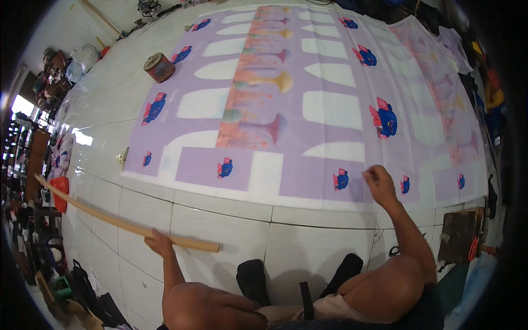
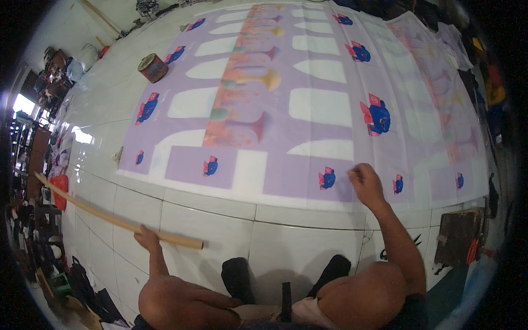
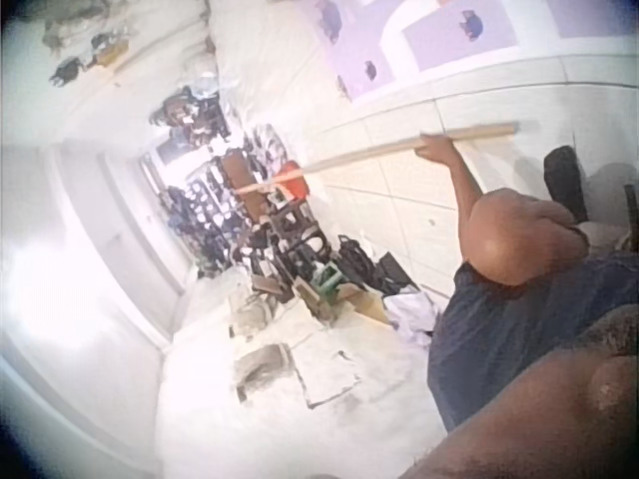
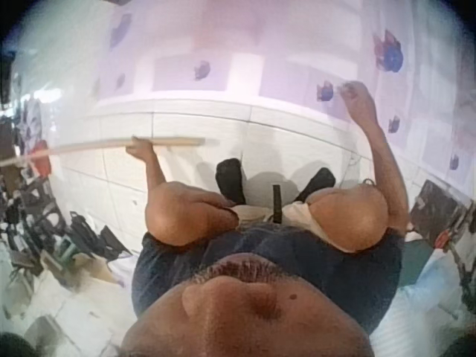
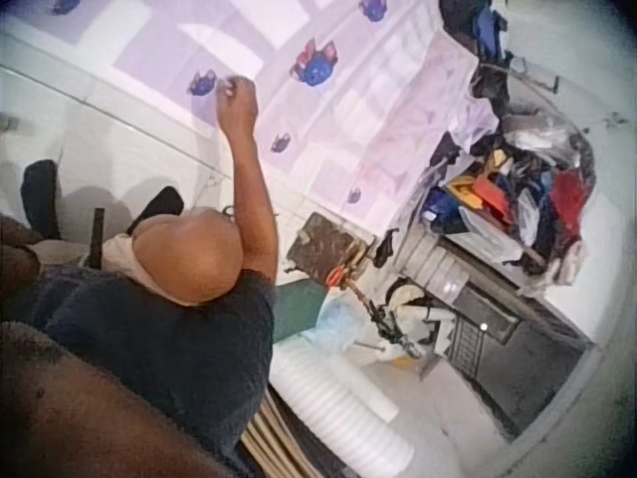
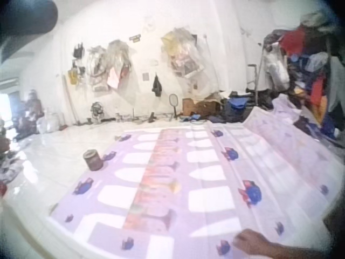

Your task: The person measures a large printed fabric with a wooden stick, cuts a section using shears, and then applies adhesive to the edges using a metal spreader.

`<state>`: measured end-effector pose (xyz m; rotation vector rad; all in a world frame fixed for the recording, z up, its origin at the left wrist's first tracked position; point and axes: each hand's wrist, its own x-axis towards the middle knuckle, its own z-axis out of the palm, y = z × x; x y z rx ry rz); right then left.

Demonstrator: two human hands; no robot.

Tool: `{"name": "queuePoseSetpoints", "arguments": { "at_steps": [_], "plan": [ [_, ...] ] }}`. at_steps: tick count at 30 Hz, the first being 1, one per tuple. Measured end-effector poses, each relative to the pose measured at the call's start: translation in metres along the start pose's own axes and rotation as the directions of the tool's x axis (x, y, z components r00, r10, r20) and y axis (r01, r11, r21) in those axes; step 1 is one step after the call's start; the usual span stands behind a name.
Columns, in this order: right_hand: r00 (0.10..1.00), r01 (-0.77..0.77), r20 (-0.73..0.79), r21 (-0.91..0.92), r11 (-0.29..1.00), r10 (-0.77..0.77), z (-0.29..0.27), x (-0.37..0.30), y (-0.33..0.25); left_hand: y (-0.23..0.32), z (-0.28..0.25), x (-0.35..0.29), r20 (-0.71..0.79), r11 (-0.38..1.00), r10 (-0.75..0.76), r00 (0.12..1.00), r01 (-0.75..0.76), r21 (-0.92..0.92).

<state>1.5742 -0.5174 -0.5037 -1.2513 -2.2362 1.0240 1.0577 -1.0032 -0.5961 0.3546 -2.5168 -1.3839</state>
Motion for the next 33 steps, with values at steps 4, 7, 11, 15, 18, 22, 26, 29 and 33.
{"name": "queuePoseSetpoints", "arguments": {
  "at_steps": [4,7,11,15,18,22,26,29,33],
  "plan": [
    [0.791,0.491,0.490,-0.151,0.858,-0.367,0.014,0.029,-0.120,0.121,0.040,-0.073,0.411,0.911,0.166,0.896,0.020,-0.413],
    [0.636,0.707,0.579,-0.172,0.686,-0.510,0.042,0.039,-0.186,0.191,0.070,-0.161,0.682,0.815,0.344,0.646,0.155,-0.559],
    [0.891,0.251,0.393,-0.015,0.968,-0.225,0.142,0.016,-0.210,0.197,0.118,-0.225,0.893,0.820,0.449,-0.002,0.398,-0.412],
    [0.959,0.119,0.239,0.135,0.984,-0.149,0.173,-0.036,-0.182,0.152,0.141,-0.173,0.900,0.915,0.400,0.172,-0.019,-0.403],
    [0.979,-0.012,0.205,0.113,0.994,-0.012,0.184,-0.084,-0.139,0.114,0.163,-0.125,0.605,0.928,0.355,0.713,-0.187,-0.324],
    [0.975,-0.122,0.188,0.001,0.993,0.119,0.202,-0.138,-0.104,0.078,0.161,-0.066,0.399,0.766,0.604,0.690,-0.640,-0.054],
    [0.965,-0.152,0.203,-0.081,0.985,0.165,0.206,-0.151,-0.098,0.090,0.176,-0.074,0.549,0.660,0.578,0.604,-0.742,0.121],
    [0.976,-0.090,0.175,-0.220,0.971,0.130,0.214,-0.148,-0.099,0.096,0.189,-0.079,0.630,0.568,0.575,0.522,-0.809,0.152],
    [0.991,-0.062,0.086,-0.388,0.920,0.103,0.215,-0.135,-0.089,0.103,0.203,-0.079,0.683,0.544,0.568,0.459,-0.832,0.106]
  ]
}}
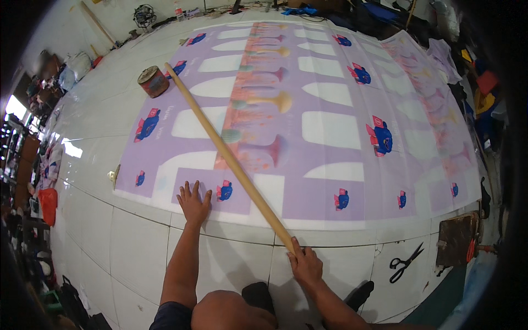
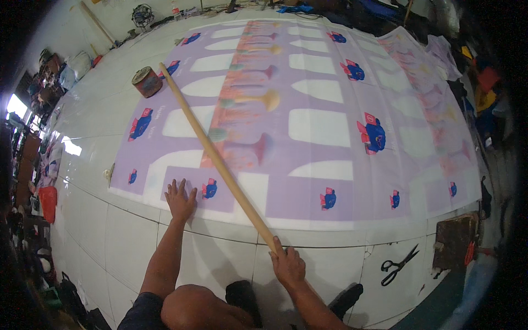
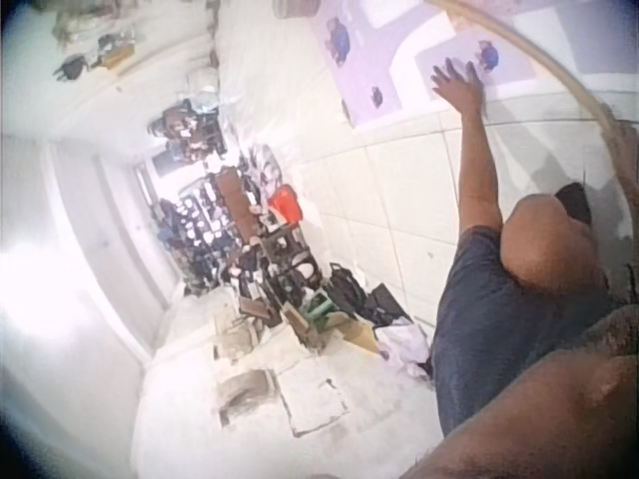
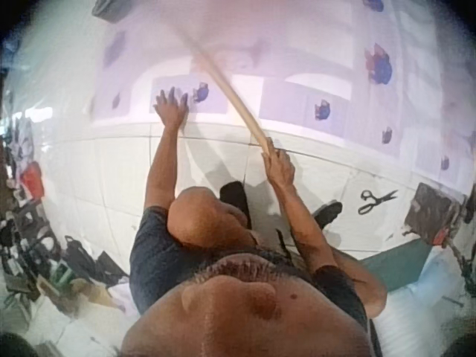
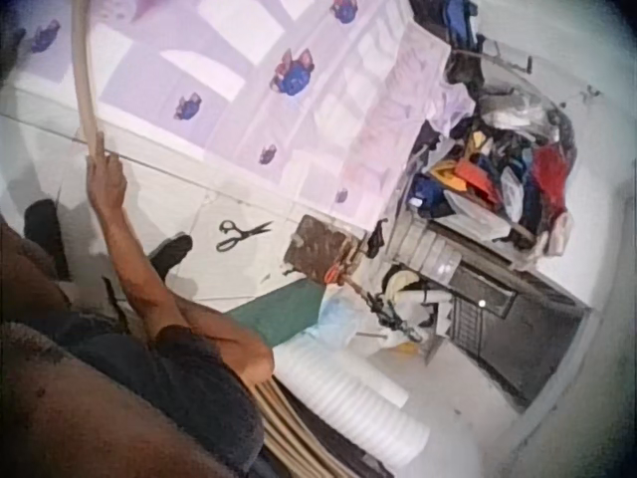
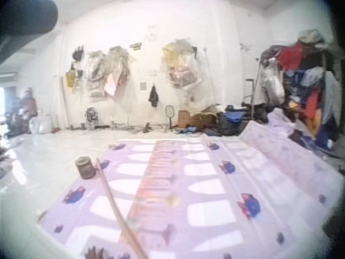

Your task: The person measures a large printed fabric with a wooden stick, cuts a section using shears, and then applies adhesive to the edges using a metal spreader.

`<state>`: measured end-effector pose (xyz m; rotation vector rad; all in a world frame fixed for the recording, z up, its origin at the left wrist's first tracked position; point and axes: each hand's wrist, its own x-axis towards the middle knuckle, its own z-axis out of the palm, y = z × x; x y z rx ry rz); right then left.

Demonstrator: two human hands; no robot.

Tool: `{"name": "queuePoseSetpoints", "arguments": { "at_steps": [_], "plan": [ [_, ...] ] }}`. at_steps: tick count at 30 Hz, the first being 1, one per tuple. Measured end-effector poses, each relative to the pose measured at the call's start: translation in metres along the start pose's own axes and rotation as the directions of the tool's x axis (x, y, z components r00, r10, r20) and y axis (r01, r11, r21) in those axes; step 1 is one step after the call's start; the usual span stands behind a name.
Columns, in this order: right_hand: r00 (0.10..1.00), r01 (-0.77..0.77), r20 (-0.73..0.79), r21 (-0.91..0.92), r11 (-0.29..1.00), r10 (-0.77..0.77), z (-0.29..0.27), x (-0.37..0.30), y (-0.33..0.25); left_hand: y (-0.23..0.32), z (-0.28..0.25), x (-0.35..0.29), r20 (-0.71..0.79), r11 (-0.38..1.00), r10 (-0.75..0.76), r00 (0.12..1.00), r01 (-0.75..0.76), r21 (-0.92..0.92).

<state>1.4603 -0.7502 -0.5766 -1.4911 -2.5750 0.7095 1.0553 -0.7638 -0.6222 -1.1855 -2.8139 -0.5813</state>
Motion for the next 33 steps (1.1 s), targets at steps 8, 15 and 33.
{"name": "queuePoseSetpoints", "arguments": {
  "at_steps": [8,15,33],
  "plan": [
    [0.950,-0.292,-0.133,-0.048,0.955,0.283,-0.012,0.002,0.049,0.019,0.008,-0.008,0.052,1.000,0.013,0.999,-0.014,0.010],
    [0.850,-0.484,-0.243,-0.010,0.875,0.467,-0.044,0.037,0.094,0.020,0.014,-0.019,0.050,0.998,0.050,0.997,-0.051,0.031],
    [0.975,0.030,-0.216,-0.073,0.997,-0.045,-0.079,0.114,0.087,-0.019,-0.005,0.032,-0.016,0.983,-0.152,0.988,0.153,0.106]
  ]
}}
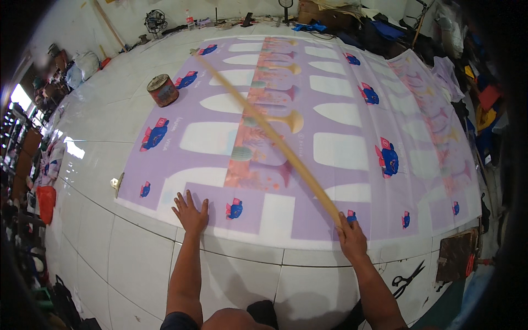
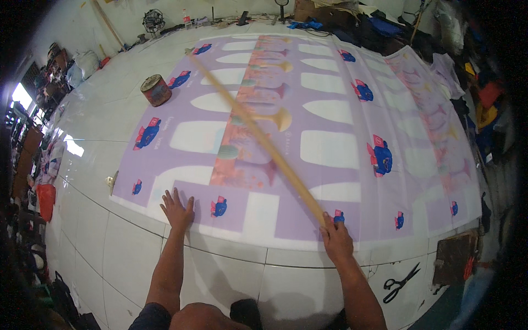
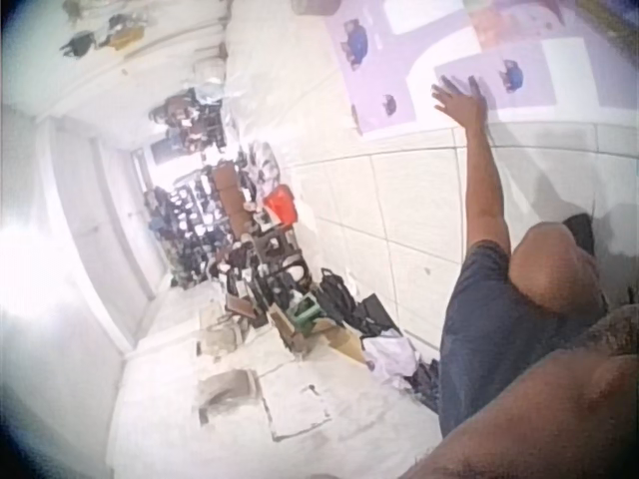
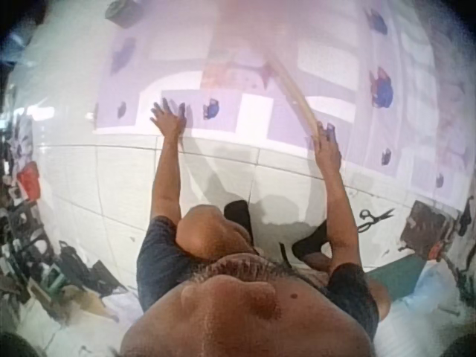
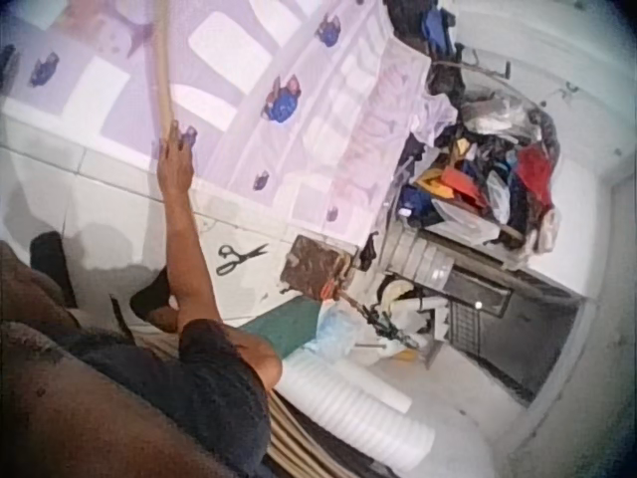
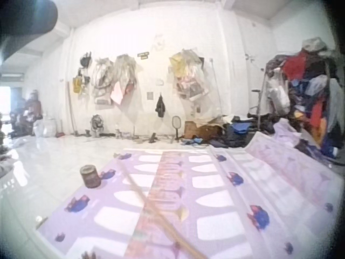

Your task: The person measures a large printed fabric with a wooden stick, cuts a section using shears, and then applies adhesive to the edges using a metal spreader.

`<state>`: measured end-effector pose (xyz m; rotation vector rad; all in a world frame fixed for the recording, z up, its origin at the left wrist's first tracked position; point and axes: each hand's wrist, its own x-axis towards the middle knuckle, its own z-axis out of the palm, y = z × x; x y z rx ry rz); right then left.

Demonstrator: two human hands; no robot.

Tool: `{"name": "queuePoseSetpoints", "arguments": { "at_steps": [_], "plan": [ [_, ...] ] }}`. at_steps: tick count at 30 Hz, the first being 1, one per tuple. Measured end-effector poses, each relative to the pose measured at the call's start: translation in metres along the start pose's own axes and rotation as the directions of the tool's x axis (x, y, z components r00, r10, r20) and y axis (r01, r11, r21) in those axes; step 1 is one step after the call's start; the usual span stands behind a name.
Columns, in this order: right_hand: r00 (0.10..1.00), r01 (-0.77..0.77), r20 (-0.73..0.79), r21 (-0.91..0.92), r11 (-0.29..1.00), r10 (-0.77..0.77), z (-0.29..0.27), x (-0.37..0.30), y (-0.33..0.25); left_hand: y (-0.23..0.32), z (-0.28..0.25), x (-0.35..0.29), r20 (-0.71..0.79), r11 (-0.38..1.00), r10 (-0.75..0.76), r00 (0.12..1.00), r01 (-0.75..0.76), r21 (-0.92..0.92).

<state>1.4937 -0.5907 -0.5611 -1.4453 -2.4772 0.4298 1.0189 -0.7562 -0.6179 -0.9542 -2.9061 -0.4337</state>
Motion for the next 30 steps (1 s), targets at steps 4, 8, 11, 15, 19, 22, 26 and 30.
{"name": "queuePoseSetpoints", "arguments": {
  "at_steps": [4,8,11,15,19,22,26,30],
  "plan": [
    [0.996,0.009,0.092,-0.078,0.997,-0.001,0.021,0.038,-0.001,0.010,0.011,0.009,0.052,0.998,0.056,0.997,-0.056,0.005],
    [0.999,-0.031,0.021,-0.130,0.991,0.034,0.034,0.101,0.016,0.010,0.024,0.003,0.044,0.999,0.038,0.998,-0.037,-0.022],
    [0.997,-0.074,-0.035,-0.148,0.986,0.070,0.040,0.159,0.033,0.009,0.021,0.003,0.046,0.999,0.029,0.999,-0.029,-0.015],
    [0.990,-0.136,-0.064,-0.143,0.980,0.128,0.035,0.239,0.037,0.011,0.023,0.000,0.043,0.998,0.050,0.998,-0.049,-0.025],
    [0.989,-0.148,-0.039,-0.051,0.988,0.146,0.036,0.271,0.007,0.022,0.020,0.004,0.034,0.998,0.064,0.997,-0.063,-0.026],
    [0.987,-0.151,0.040,-0.073,0.986,0.154,0.048,0.239,-0.020,0.011,0.025,0.003,0.006,0.997,0.067,0.998,-0.066,-0.050],
    [0.985,-0.148,0.085,-0.068,0.987,0.153,0.053,0.138,-0.020,0.005,0.022,0.003,-0.062,0.996,0.087,0.994,-0.088,-0.014],
    [0.962,-0.261,0.057,-0.115,0.959,0.268,0.035,0.088,0.009,0.013,0.026,0.000,-0.174,0.992,0.129,0.976,-0.125,0.036]
  ]
}}
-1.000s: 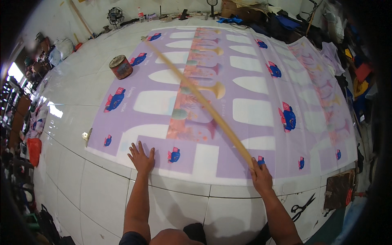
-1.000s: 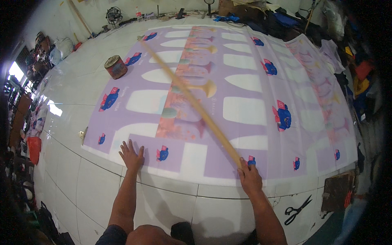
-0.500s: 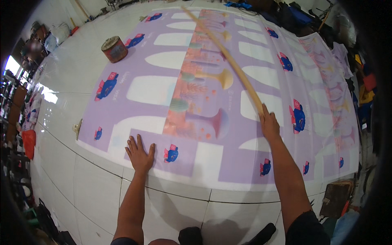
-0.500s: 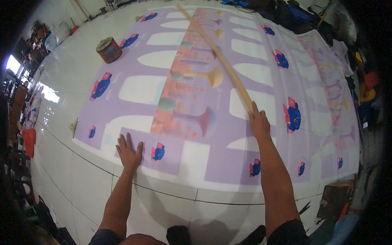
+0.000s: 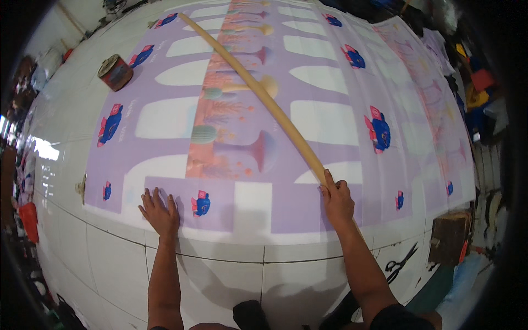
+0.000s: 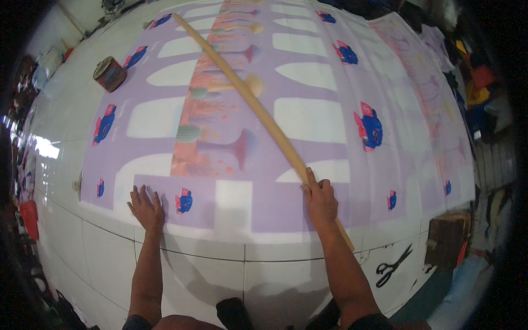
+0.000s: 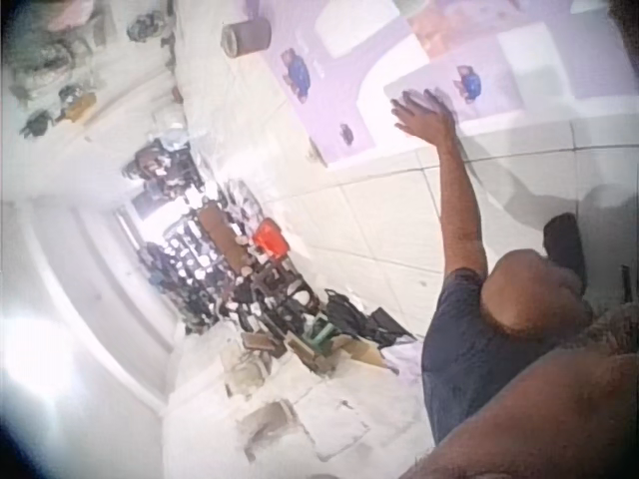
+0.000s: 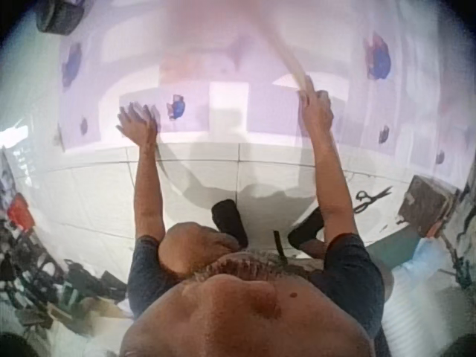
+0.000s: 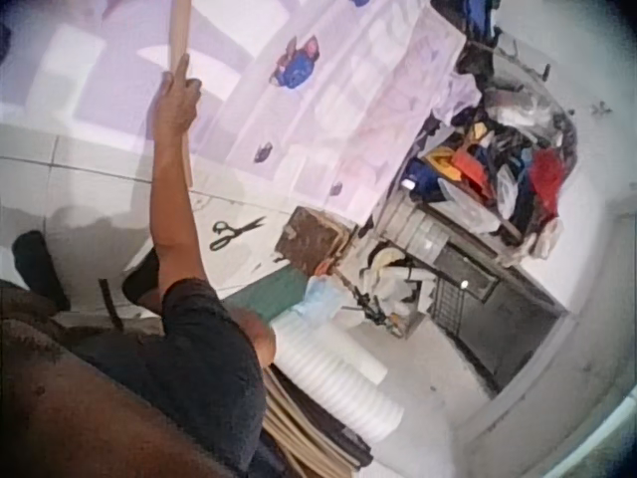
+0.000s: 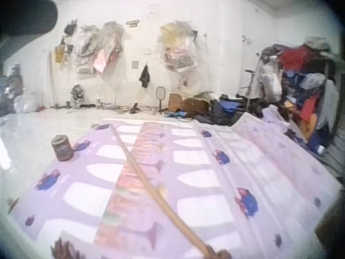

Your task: The person measures a large printed fabric with a wooden stick, cuts a section using shears, and then applies adhesive to the edges using a metal spreader.

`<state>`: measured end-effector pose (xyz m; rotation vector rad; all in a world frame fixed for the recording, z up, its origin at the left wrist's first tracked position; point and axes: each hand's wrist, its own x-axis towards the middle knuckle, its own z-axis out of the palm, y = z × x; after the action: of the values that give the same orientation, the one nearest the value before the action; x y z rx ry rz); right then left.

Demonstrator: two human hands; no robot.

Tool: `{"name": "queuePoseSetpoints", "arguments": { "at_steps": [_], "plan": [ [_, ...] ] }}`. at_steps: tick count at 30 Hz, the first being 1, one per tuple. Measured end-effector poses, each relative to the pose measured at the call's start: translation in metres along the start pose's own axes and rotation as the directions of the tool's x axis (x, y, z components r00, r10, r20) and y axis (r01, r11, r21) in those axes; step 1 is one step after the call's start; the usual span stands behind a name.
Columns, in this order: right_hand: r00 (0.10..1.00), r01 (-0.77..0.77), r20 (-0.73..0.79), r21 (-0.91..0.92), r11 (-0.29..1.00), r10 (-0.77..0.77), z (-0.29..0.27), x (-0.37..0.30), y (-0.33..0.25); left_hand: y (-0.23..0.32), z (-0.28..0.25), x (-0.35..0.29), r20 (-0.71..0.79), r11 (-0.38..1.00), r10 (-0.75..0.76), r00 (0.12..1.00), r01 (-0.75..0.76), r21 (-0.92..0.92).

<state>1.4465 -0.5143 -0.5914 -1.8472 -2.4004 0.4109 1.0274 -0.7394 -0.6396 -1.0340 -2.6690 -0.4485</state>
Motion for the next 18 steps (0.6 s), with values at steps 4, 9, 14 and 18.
{"name": "queuePoseSetpoints", "arguments": {
  "at_steps": [4,9,14,18],
  "plan": [
    [0.989,-0.095,-0.123,-0.067,0.993,0.087,-0.005,-0.002,0.043,-0.005,-0.008,-0.017,-0.134,0.973,-0.139,0.981,0.111,-0.202],
    [0.947,-0.260,-0.203,-0.032,0.965,0.248,-0.015,0.000,0.089,-0.034,-0.022,-0.061,0.092,0.525,-0.703,0.705,0.601,-0.602],
    [0.908,-0.372,-0.202,0.008,0.928,0.366,-0.027,-0.002,0.141,-0.038,-0.059,-0.073,0.657,-0.060,-0.552,0.513,0.762,-0.645],
    [0.895,-0.391,-0.210,0.055,0.919,0.393,-0.039,-0.006,0.164,-0.021,-0.051,-0.070,0.633,-0.046,-0.526,0.567,0.725,-0.687]
  ]
}}
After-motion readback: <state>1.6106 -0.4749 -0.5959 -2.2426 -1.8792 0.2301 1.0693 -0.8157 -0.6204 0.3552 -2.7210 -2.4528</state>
